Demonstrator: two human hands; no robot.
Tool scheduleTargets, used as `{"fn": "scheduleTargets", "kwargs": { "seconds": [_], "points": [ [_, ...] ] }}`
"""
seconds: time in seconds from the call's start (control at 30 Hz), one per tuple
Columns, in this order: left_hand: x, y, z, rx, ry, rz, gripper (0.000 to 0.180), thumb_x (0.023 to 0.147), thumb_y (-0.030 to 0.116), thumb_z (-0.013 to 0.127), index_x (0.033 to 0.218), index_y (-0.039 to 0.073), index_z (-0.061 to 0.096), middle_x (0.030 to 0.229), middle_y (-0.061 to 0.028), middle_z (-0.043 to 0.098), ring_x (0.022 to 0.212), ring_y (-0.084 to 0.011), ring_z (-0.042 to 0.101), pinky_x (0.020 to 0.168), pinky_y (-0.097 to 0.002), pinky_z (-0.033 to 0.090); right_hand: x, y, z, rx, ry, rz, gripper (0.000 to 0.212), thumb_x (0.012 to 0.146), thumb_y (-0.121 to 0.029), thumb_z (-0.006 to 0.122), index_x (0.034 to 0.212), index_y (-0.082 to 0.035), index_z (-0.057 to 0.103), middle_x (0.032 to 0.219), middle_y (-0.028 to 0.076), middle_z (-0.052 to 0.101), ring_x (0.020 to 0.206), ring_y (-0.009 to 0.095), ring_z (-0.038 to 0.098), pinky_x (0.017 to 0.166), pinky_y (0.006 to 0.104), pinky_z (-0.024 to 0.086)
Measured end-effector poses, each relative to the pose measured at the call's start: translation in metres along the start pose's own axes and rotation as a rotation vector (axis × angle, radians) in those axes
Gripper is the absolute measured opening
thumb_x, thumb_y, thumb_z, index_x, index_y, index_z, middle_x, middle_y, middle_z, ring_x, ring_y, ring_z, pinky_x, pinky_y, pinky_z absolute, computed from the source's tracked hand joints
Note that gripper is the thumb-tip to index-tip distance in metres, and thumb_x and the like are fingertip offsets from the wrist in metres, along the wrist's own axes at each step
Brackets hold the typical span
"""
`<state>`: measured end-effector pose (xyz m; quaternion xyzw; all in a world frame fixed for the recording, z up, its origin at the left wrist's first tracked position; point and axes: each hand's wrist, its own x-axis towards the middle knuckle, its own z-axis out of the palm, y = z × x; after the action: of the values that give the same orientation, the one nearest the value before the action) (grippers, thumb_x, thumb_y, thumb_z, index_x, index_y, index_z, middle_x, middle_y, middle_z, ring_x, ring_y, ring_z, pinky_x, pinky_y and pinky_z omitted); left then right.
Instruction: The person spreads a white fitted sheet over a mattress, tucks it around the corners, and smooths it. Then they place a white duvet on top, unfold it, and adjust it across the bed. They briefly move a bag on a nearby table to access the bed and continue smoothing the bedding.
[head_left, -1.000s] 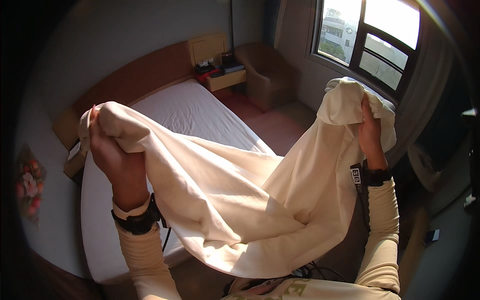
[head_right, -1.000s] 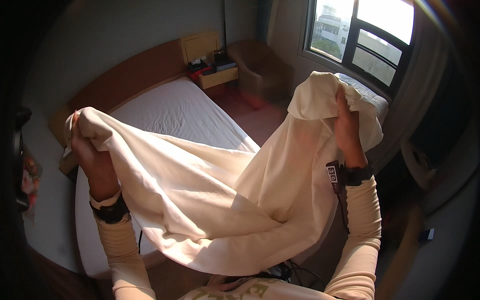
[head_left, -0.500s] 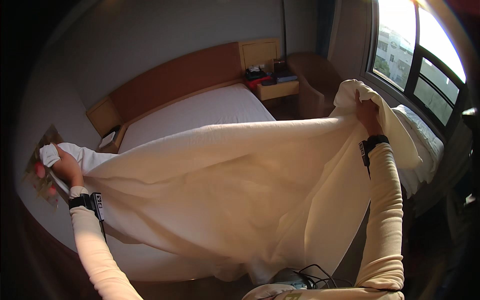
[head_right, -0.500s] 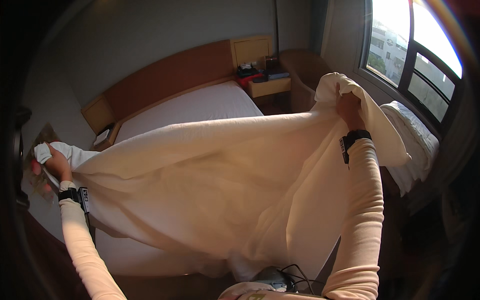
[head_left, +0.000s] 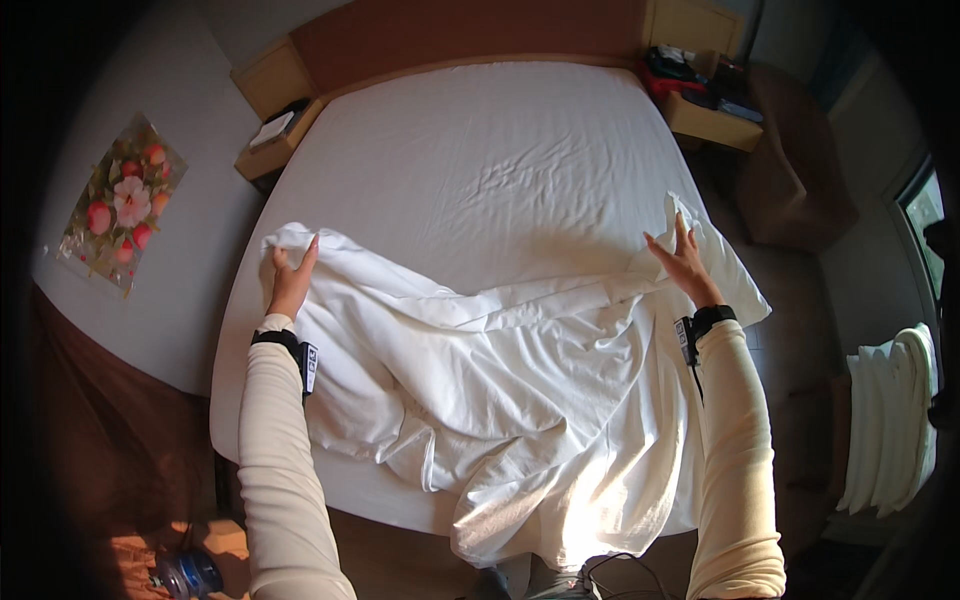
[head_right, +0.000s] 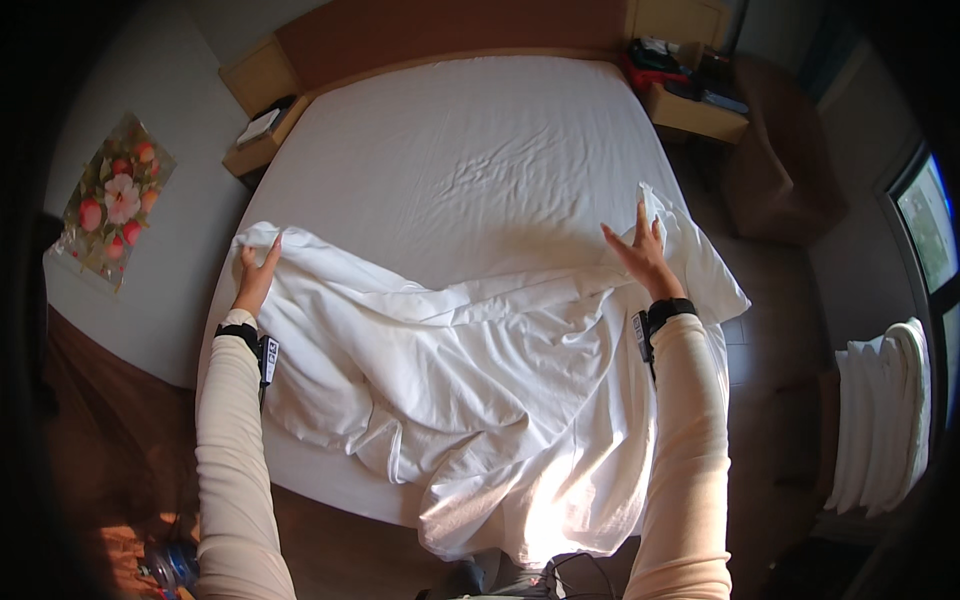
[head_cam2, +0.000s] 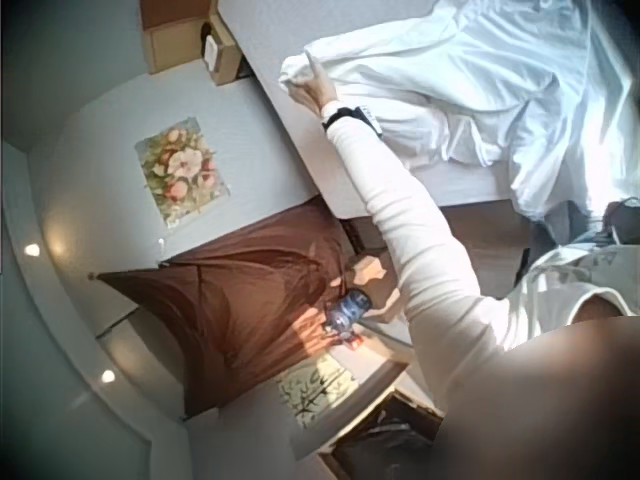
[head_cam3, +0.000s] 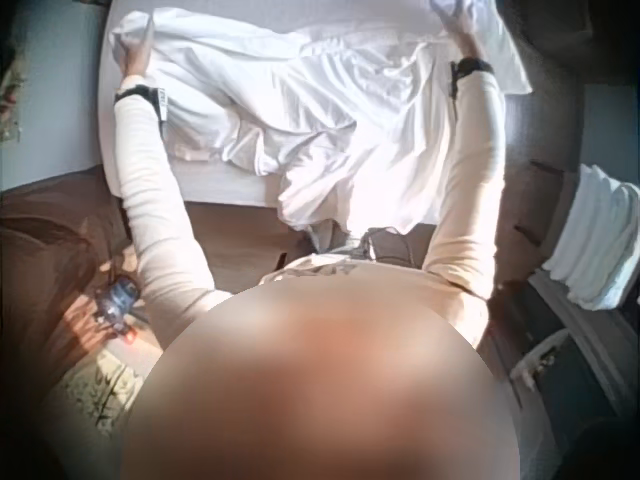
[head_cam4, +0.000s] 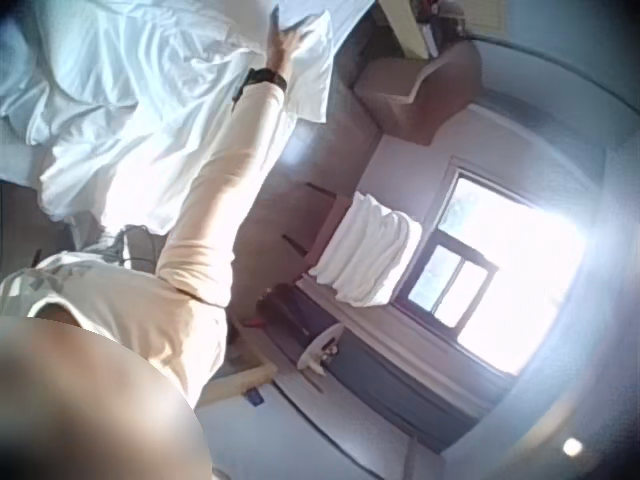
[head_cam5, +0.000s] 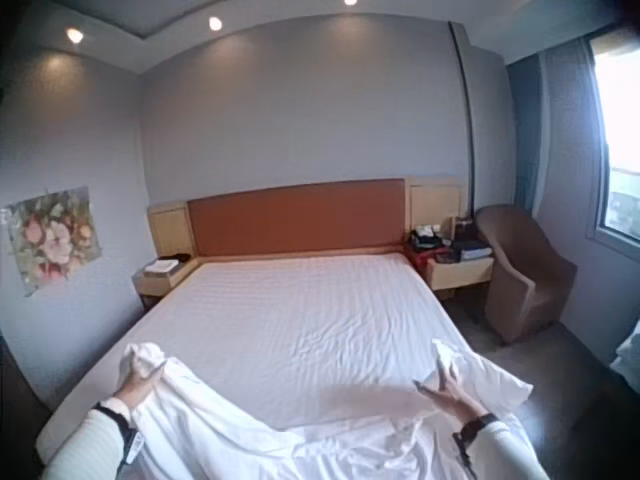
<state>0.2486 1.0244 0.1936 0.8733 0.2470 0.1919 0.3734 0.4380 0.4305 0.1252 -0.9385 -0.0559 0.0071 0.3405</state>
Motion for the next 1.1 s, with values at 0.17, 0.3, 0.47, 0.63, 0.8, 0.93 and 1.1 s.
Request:
{"fn": "scheduleTargets", "kwargs": {
  "seconds": [0.17, 0.3, 0.47, 0.63, 0.8, 0.93, 1.1],
  "points": [
    [-0.049, -0.112, -0.055, -0.030, -0.073, -0.359, 0.109, 0.080, 0.058, 0.065, 0.151, 0.009, -0.002, 0.152, -0.0268, 0.015, 0.141, -0.0356, 0.021, 0.112, -0.0404, 0.025, -0.106, -0.065, 0.182, -0.084, -0.448, -0.135, 0.091, 0.084, -0.054, 0.062, 0.150, -0.012, 0.016, 0.154, 0.019, 0.018, 0.144, 0.038, 0.004, 0.113, 0.0529, 0.014],
    [-0.117, -0.250, -0.116, 0.104, -0.082, -0.528, 0.120, 0.071, 0.058, 0.073, 0.148, 0.001, 0.001, 0.148, -0.0322, 0.019, 0.138, -0.0390, 0.025, 0.110, -0.0432, 0.029, -0.239, -0.131, 0.291, -0.173, -0.475, -0.233, 0.085, 0.083, -0.048, 0.063, 0.149, -0.015, 0.020, 0.155, 0.015, 0.017, 0.144, 0.037, 0.007, 0.110, 0.0624, 0.011],
    [-0.203, -0.373, -0.136, -0.068, -0.130, -0.855, 0.118, 0.066, 0.062, 0.075, 0.144, -0.001, 0.012, 0.141, -0.0297, 0.032, 0.129, -0.0389, 0.038, 0.103, -0.0488, 0.036, -0.378, -0.204, 0.387, -0.208, -0.356, -0.309, 0.087, 0.079, -0.036, 0.069, 0.148, -0.013, 0.022, 0.154, 0.017, 0.018, 0.143, 0.037, 0.011, 0.112, 0.0591, 0.010],
    [-0.217, -0.410, -0.105, -0.480, -0.576, -1.118, 0.108, 0.069, 0.070, 0.068, 0.143, 0.004, 0.025, 0.138, -0.0174, 0.038, 0.126, -0.0291, 0.042, 0.100, -0.0525, 0.037, -0.437, -0.256, 0.449, -0.179, -0.255, -0.078, 0.101, 0.069, -0.027, 0.077, 0.148, -0.008, 0.017, 0.152, 0.020, 0.020, 0.141, 0.039, 0.016, 0.113, 0.0558, 0.011],
    [-0.165, -0.400, -0.043, -0.850, -0.607, -1.047, 0.073, 0.078, 0.055, 0.069, 0.132, 0.011, 0.048, 0.135, -0.0082, 0.046, 0.117, -0.0248, 0.049, 0.098, -0.0434, 0.041, -0.422, -0.278, 0.468, -0.288, -0.028, 0.351, 0.108, 0.064, -0.034, 0.082, 0.146, -0.006, 0.017, 0.142, 0.020, 0.030, 0.130, 0.042, 0.028, 0.106, 0.0546, 0.022],
    [-0.107, -0.386, -0.026, -0.959, -0.469, -1.071, 0.049, 0.090, 0.036, 0.063, 0.125, 0.003, 0.054, 0.127, -0.0072, 0.054, 0.112, -0.0219, 0.053, 0.094, -0.0387, 0.043, -0.406, -0.286, 0.477, -0.328, 0.063, 0.606, 0.105, 0.058, -0.040, 0.085, 0.138, -0.006, 0.028, 0.127, 0.017, 0.041, 0.118, 0.038, 0.039, 0.097, 0.0532, 0.030],
    [0.026, -0.390, -0.149, -1.028, -0.468, -0.672, 0.040, 0.092, 0.027, 0.061, 0.124, 0.004, 0.055, 0.118, -0.0051, 0.059, 0.109, -0.0189, 0.055, 0.094, -0.0354, 0.044, -0.404, -0.309, 0.476, -0.595, -0.001, 0.540, 0.026, 0.076, -0.017, 0.065, 0.099, -0.010, 0.057, 0.104, 0.013, 0.053, 0.100, 0.032, 0.053, 0.082, 0.0479, 0.039]
  ]
}}
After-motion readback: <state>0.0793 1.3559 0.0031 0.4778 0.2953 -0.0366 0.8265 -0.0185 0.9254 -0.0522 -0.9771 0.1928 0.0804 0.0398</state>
